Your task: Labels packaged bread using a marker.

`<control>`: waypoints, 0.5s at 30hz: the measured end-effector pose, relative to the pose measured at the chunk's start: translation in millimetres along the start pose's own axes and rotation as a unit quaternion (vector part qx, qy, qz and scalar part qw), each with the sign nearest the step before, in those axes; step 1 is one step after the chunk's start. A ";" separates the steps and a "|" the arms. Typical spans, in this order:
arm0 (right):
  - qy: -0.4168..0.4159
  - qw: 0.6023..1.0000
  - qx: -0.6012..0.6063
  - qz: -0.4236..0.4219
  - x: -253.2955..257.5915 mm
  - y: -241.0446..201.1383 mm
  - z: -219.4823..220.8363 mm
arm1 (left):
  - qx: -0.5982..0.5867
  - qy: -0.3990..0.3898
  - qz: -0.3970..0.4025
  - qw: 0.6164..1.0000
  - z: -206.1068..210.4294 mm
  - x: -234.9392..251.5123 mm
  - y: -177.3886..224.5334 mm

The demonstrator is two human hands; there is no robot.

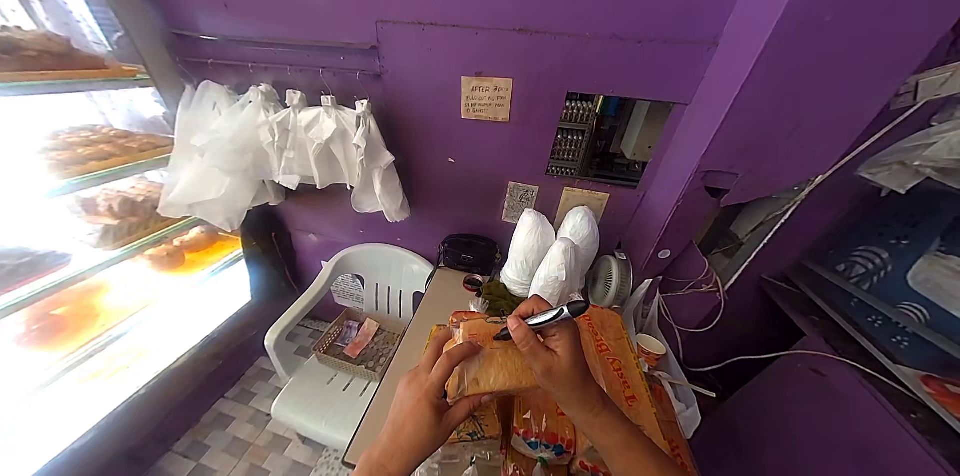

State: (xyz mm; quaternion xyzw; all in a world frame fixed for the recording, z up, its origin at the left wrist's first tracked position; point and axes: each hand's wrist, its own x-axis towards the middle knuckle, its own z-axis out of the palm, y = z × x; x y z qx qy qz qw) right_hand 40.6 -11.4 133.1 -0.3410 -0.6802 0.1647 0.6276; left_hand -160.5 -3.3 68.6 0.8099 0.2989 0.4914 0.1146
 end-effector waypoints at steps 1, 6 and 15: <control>0.001 1.000 -0.004 -0.001 -0.3 0.0 -0.2 | -0.001 -0.001 -0.001 1.000 0.1 0.0 0.0; 0.002 1.000 0.020 0.008 -2.0 0.2 -0.9 | -0.005 0.002 0.000 1.000 1.6 -1.4 -2.2; 0.168 0.907 0.133 0.362 -16.7 -15.9 -23.5 | -0.010 -0.066 -0.072 0.995 -17.8 2.5 0.6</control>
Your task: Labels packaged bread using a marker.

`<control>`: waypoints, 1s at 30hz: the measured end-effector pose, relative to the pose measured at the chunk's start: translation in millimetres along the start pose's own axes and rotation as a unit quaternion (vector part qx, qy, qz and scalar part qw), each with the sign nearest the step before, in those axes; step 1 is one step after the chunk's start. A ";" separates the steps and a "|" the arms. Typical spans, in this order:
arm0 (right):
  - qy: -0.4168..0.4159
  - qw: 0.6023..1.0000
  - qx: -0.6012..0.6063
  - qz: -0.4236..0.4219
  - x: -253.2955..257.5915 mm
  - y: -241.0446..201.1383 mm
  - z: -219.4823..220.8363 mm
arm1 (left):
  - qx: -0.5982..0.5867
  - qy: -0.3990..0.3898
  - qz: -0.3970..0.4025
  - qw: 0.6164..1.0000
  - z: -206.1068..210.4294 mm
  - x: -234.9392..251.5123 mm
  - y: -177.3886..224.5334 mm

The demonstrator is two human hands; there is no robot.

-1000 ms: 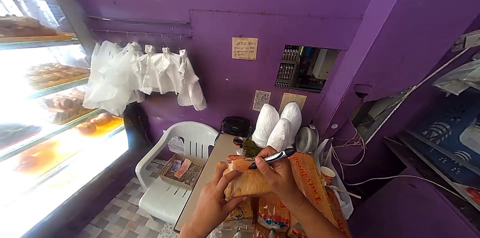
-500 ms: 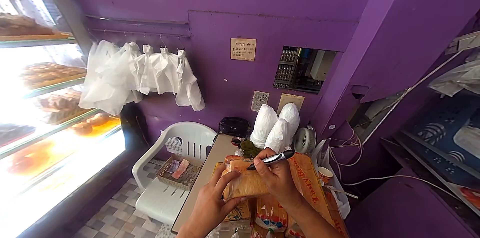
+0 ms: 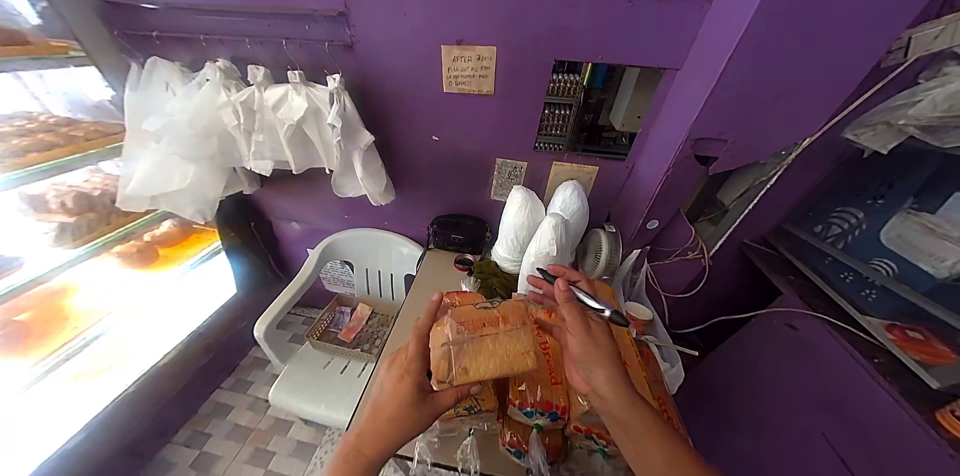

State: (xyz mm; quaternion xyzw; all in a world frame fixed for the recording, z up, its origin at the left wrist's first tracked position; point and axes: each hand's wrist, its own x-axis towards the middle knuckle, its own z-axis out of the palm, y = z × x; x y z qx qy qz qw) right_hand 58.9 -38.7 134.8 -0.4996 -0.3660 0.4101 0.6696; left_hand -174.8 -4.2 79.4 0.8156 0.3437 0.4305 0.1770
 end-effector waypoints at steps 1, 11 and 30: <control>-0.009 0.997 0.006 0.070 -0.5 0.0 1.0 | 0.008 -0.037 -0.010 0.999 -5.9 5.4 0.7; -0.041 0.994 0.103 0.019 13.9 -6.0 32.2 | 0.071 -0.054 0.176 0.980 -35.0 81.0 -11.5; -0.034 0.954 -0.131 -0.269 -46.4 115.0 -3.5 | 0.097 -0.229 0.262 0.933 11.3 -21.4 -118.2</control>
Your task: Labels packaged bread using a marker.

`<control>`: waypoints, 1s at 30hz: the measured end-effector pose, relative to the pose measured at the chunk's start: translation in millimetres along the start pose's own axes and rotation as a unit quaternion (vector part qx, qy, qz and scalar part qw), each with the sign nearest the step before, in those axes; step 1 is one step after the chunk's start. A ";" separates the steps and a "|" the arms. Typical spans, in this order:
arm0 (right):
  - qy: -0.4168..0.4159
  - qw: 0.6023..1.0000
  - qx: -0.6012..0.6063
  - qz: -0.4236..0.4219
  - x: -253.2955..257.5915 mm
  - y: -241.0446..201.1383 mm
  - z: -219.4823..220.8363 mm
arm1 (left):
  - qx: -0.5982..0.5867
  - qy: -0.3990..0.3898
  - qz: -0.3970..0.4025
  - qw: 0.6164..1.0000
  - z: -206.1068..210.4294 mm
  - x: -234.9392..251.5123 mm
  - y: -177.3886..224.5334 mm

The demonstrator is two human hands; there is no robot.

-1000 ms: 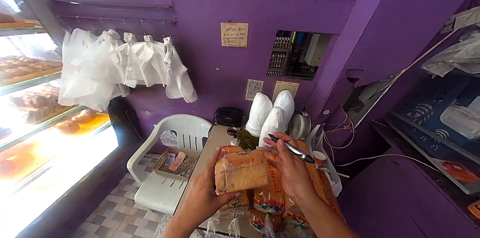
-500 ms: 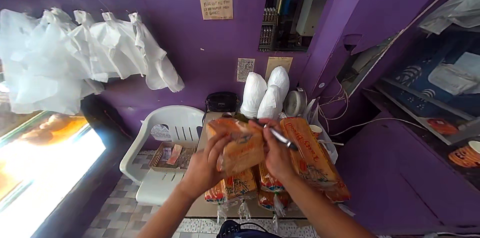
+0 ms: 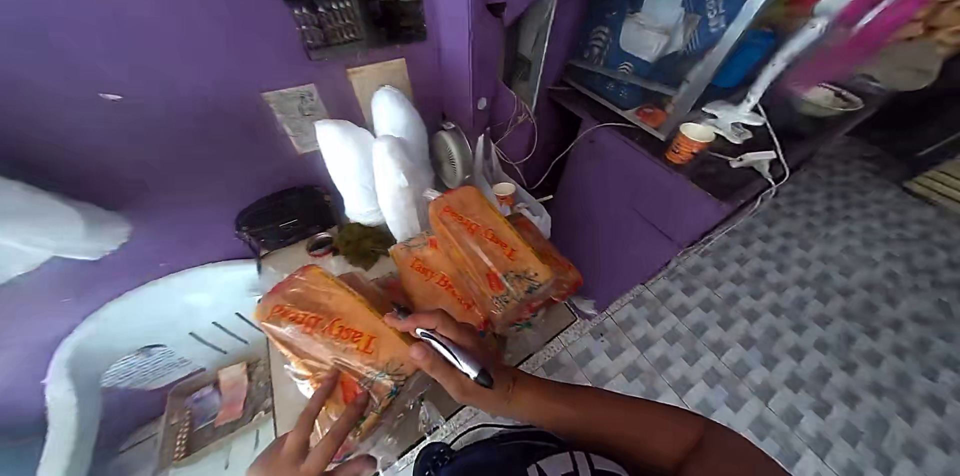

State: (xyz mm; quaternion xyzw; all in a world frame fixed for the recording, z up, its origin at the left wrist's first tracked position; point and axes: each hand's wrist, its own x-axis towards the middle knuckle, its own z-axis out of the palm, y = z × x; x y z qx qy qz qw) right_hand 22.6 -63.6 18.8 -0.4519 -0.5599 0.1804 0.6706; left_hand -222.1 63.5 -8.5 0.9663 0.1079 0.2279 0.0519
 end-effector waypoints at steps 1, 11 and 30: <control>0.003 1.000 0.009 -0.029 6.1 -17.0 -11.6 | -0.009 0.003 -0.003 1.000 -0.5 1.7 0.7; 0.163 0.932 -0.302 0.113 -62.6 51.2 -266.4 | -0.035 0.075 -0.159 0.984 3.8 10.0 48.3; -0.006 0.964 -0.234 0.127 -133.4 88.3 -314.1 | 0.087 0.159 -0.355 0.917 20.8 88.3 181.5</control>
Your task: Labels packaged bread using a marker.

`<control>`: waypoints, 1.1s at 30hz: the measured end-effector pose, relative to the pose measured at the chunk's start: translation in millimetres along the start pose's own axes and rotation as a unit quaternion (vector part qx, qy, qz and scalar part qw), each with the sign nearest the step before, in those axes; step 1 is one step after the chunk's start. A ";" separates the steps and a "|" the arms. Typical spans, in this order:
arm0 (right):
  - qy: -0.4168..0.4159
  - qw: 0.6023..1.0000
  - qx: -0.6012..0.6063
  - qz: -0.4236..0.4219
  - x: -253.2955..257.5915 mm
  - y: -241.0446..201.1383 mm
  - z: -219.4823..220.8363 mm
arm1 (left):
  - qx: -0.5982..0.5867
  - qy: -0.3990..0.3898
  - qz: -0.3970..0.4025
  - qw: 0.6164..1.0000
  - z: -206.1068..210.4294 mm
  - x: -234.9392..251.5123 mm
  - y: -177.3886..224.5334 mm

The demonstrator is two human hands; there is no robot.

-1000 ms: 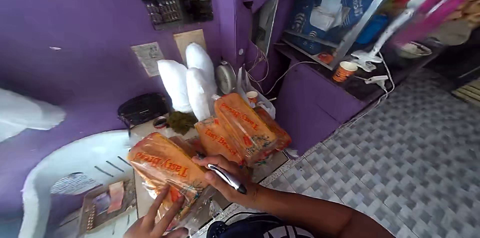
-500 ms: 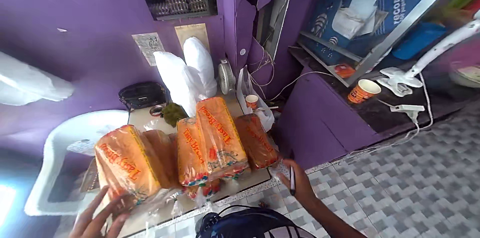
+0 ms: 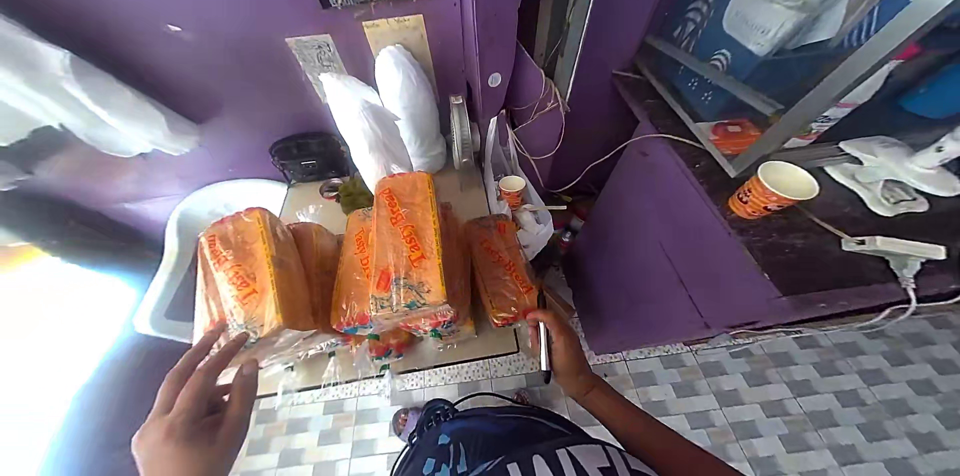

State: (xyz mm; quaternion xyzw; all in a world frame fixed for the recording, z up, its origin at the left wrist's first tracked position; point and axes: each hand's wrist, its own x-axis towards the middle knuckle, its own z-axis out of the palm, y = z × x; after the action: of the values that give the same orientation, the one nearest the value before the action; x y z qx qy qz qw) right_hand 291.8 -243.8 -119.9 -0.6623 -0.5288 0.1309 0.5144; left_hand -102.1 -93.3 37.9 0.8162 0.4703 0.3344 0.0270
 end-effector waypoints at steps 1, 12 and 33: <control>0.007 1.000 0.020 0.006 14.2 -9.5 -5.9 | -0.007 0.007 0.013 1.000 -0.7 7.5 11.2; 0.066 0.960 0.253 0.105 205.3 -147.7 -63.5 | -0.124 -0.148 0.038 0.980 73.7 47.8 180.4; 0.086 0.947 0.292 -0.102 199.6 -353.2 -58.4 | -0.265 0.075 0.085 0.958 61.7 60.3 188.5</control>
State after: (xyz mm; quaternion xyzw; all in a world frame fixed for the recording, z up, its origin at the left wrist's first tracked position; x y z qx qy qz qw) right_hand 215.0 -140.1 269.2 -0.4346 -0.4857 0.1687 0.7394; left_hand 94.6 -134.1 89.2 0.7894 0.2949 0.5080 0.1784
